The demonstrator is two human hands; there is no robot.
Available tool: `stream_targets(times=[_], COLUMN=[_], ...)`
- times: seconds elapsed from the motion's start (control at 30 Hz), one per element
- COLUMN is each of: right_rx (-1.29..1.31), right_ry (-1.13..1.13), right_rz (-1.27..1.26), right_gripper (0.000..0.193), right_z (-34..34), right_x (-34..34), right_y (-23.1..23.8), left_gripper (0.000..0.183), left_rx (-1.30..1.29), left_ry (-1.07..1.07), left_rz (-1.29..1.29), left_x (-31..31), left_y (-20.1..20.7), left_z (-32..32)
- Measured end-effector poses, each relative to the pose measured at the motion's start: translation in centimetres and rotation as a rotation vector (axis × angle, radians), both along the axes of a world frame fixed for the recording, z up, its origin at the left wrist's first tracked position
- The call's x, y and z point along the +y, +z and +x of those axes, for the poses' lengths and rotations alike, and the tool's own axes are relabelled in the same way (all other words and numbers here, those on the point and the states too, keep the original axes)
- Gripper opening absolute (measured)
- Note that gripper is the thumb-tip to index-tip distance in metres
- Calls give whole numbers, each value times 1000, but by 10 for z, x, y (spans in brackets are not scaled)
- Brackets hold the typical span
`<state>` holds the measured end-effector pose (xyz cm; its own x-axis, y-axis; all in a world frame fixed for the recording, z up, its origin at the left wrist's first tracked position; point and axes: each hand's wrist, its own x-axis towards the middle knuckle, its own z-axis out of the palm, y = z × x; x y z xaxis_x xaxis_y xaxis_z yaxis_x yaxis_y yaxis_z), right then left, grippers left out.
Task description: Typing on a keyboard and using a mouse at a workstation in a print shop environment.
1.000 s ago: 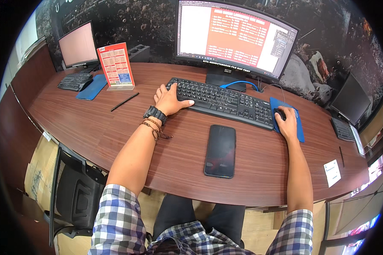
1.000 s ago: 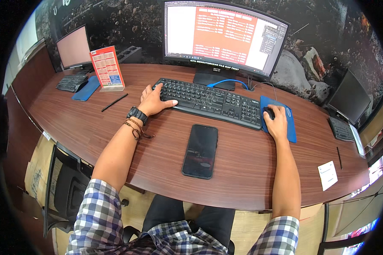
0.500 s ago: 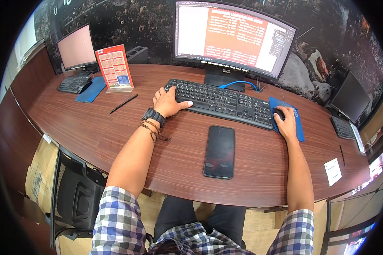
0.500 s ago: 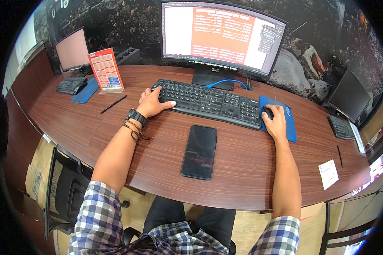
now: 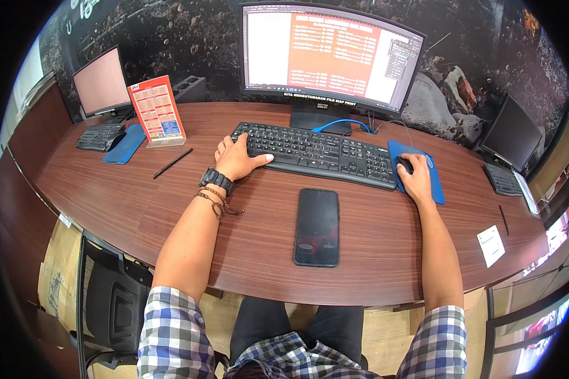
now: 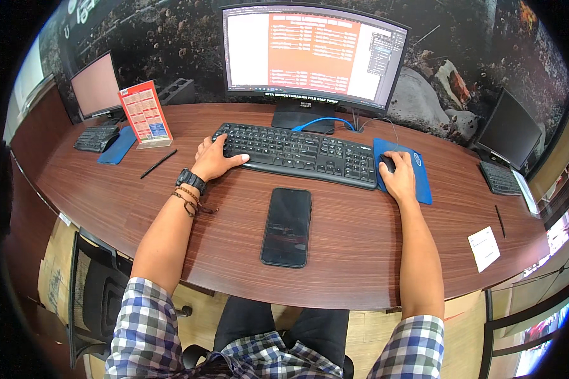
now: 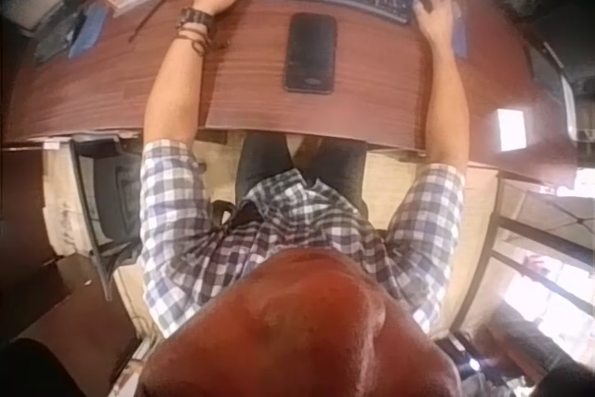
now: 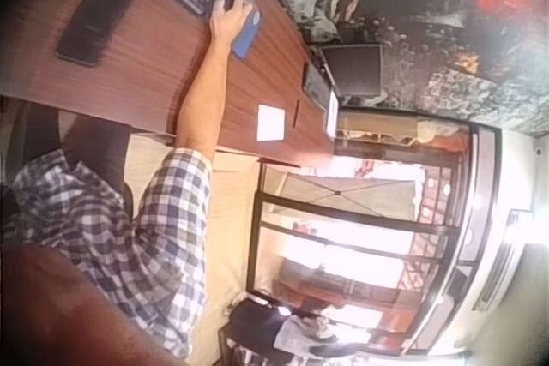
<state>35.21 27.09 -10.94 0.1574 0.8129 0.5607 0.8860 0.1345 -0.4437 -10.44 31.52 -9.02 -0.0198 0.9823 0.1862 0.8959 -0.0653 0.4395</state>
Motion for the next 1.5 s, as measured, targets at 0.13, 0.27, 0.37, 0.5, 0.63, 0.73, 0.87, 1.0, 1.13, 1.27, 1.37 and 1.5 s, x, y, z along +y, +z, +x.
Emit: stream_targets(times=[0.13,0.27,0.37,0.5,0.63,0.73,0.87,1.0,1.13,1.27,1.37,1.5], right_rx=[6,14,15,10,-13,-9,4,7,11,12,15,17], right_ry=[1,9,9,16,19,18,9,-2,0,-7,-12,-12], right_rz=[2,10,13,27,39,40,24,9,7,0,-4,2], right_gripper=[34,34,34,34,34,34,34,34,34,35,35,35], right_z=[0,0,-1,-1,3,1,-1,-2,0,-3,-3,-2], right_x=[0,0,-1,1,2,2,0,-2,0,-1,-2,-2], right_y=[0,-1,0,-1,-4,-3,-1,0,-1,1,2,1], left_gripper=[106,109,107,107,107,107,107,107,107,105,105,104], left_rx=[-7,55,30,10,-2,6,12,19,22,25,23,20], left_ry=[-1,12,6,4,-8,-6,-2,-1,-2,-2,-2,-1], left_rz=[-4,24,11,8,1,5,4,-5,2,-4,-1,1], left_x=[0,-1,0,1,0,-1,-1,0,1,1,-1,-1], left_y=[0,0,-1,-2,-1,0,-1,-1,-1,-1,0,0], left_z=[0,0,0,-2,0,0,-1,0,0,0,0,0])
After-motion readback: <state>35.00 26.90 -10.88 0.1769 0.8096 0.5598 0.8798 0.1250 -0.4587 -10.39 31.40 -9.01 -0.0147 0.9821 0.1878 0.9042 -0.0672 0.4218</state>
